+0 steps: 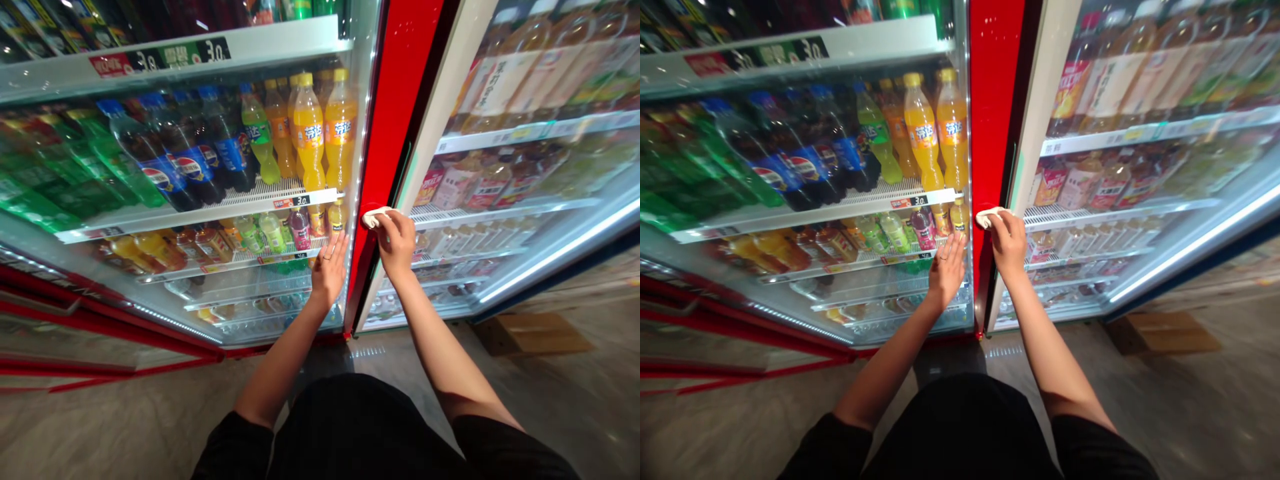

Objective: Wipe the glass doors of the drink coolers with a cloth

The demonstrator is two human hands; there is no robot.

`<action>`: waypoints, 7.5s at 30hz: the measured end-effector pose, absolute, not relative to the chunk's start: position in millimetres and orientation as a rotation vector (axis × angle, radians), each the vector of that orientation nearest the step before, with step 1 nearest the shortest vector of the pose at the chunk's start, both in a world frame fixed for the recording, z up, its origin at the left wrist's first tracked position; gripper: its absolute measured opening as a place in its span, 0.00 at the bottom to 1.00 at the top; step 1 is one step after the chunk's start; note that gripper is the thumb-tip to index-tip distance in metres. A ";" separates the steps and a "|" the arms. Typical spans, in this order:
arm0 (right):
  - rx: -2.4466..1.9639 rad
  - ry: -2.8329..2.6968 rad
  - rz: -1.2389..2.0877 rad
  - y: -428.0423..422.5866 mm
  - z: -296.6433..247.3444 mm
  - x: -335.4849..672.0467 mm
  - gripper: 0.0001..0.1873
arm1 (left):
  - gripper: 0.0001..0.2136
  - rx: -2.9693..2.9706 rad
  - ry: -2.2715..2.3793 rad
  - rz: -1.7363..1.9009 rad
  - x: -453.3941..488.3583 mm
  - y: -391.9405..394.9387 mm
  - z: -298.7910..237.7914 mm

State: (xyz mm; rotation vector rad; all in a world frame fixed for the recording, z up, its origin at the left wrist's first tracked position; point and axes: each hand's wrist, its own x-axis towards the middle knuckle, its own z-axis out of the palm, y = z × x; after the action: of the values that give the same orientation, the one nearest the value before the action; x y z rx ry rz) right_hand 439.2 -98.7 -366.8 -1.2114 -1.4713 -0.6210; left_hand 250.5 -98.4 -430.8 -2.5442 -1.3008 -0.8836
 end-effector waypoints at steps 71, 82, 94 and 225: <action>-1.211 -1.228 -0.435 -99.8 -400.4 392.5 0.15 | 0.42 -2.502 -1.290 -0.700 217.7 -118.9 -422.3; -1.182 -1.323 -0.404 -104.0 -398.8 377.3 0.16 | 0.36 -2.603 -1.272 -0.703 205.4 -115.2 -419.9; -1.244 -1.304 -0.324 -101.5 -393.7 371.1 0.16 | 0.36 -2.603 -1.285 -0.469 197.9 -114.6 -406.2; -1.439 -0.888 -0.437 -95.2 -407.1 307.8 0.14 | 0.40 -2.495 -1.427 -0.639 84.5 -106.3 -433.1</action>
State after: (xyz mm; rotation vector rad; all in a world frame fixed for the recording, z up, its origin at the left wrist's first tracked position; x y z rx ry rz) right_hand 307.8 -95.2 -407.1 -1.4390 -0.8882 -0.4371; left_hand 84.5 -106.3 -433.1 -2.4952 -1.4267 -0.6394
